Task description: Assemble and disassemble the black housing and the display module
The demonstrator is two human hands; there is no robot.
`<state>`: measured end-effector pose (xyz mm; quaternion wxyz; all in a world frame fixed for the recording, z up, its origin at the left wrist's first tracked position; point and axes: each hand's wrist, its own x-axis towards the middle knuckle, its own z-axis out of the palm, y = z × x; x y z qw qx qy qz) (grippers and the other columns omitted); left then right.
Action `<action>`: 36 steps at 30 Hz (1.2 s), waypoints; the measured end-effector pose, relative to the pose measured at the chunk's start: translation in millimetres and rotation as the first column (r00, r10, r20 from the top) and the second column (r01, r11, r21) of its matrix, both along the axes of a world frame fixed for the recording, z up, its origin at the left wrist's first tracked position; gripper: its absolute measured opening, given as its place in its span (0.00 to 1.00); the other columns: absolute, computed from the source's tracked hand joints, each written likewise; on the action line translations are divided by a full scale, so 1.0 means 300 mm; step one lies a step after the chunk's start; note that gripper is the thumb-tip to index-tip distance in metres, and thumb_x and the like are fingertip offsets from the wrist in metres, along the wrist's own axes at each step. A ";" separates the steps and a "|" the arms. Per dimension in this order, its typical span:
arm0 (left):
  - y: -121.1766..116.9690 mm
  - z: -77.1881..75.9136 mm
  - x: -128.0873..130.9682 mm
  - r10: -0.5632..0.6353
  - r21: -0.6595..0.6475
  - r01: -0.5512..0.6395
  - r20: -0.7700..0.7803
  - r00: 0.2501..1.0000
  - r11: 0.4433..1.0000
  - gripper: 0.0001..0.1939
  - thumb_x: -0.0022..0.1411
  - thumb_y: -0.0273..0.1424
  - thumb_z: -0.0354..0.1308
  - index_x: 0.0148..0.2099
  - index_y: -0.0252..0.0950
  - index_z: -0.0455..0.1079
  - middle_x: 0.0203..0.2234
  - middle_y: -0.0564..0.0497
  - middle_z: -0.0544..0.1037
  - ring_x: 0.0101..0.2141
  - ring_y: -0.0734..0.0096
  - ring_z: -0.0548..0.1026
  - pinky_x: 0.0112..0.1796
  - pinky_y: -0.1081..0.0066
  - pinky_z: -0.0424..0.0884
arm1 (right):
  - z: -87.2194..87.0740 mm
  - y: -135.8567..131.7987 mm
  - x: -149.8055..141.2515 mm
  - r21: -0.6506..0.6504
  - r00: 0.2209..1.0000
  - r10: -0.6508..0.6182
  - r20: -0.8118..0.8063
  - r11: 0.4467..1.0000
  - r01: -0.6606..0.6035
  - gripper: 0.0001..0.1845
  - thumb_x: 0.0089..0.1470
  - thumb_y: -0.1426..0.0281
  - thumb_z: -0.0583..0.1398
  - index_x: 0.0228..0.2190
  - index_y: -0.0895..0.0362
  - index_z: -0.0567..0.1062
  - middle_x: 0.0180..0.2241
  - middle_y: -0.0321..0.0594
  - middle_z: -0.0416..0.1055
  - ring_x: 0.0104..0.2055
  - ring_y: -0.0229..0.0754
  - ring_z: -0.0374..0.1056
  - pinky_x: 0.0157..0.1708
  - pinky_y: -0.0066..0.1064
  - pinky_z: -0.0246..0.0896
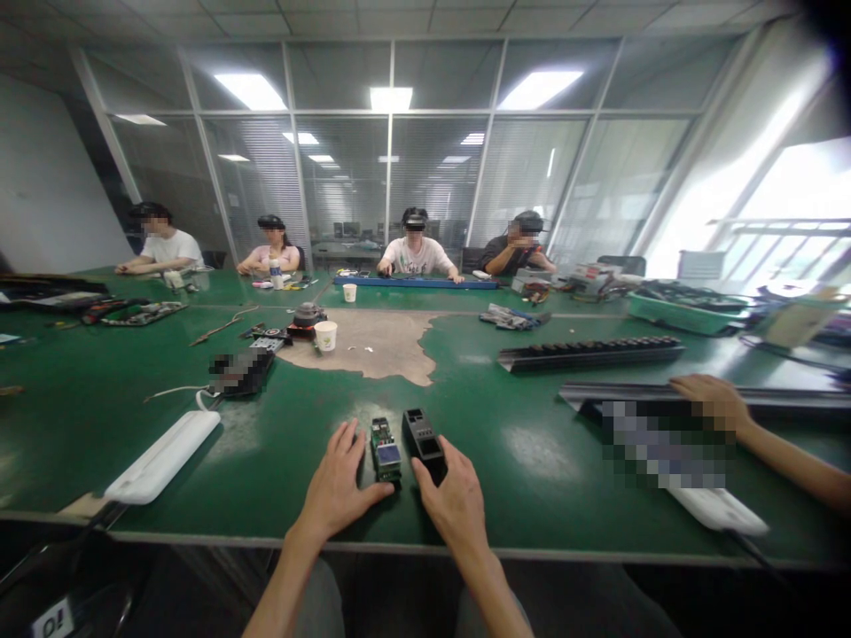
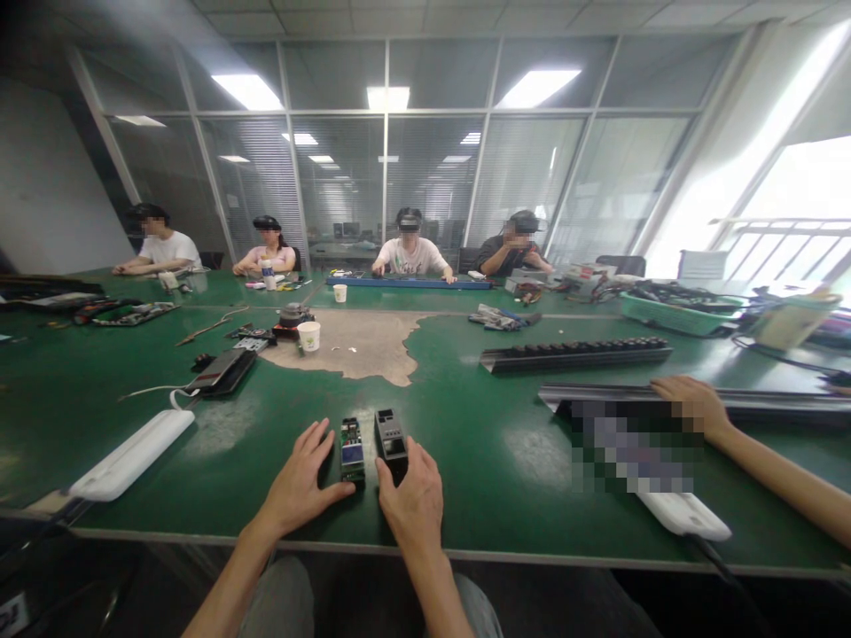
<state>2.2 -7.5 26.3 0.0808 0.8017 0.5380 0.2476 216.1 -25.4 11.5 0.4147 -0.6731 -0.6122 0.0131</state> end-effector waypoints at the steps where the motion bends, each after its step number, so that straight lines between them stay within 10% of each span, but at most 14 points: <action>1: -0.001 0.001 -0.001 -0.006 -0.001 0.006 0.000 1.000 1.000 0.48 0.52 0.61 0.56 0.63 0.31 0.60 0.66 0.37 0.52 0.66 0.48 0.47 0.61 0.52 0.54 | 0.005 -0.002 0.000 -0.002 1.000 0.006 0.000 1.000 -0.006 0.31 0.55 0.56 0.57 0.52 0.65 0.69 0.49 0.55 0.71 0.53 0.51 0.66 0.54 0.41 0.60; 14: -0.013 0.014 -0.003 -0.051 0.013 0.051 0.044 0.998 0.999 0.36 0.53 0.52 0.63 0.59 0.41 0.65 0.66 0.43 0.53 0.66 0.48 0.47 0.60 0.48 0.56 | 0.189 -0.038 -0.141 0.031 0.989 0.082 -0.124 0.996 -0.079 0.24 0.54 0.56 0.58 0.48 0.57 0.73 0.44 0.46 0.74 0.47 0.48 0.70 0.49 0.37 0.61; 36: 0.012 -0.063 -0.006 -0.040 0.115 0.033 0.056 0.998 0.993 0.50 0.54 0.39 0.58 0.70 0.28 0.35 0.67 0.35 0.48 0.66 0.50 0.45 0.62 0.49 0.53 | 0.170 -0.068 -0.223 -0.007 0.997 0.056 0.060 0.998 -0.055 0.21 0.55 0.60 0.58 0.48 0.57 0.71 0.41 0.45 0.75 0.44 0.47 0.70 0.46 0.36 0.58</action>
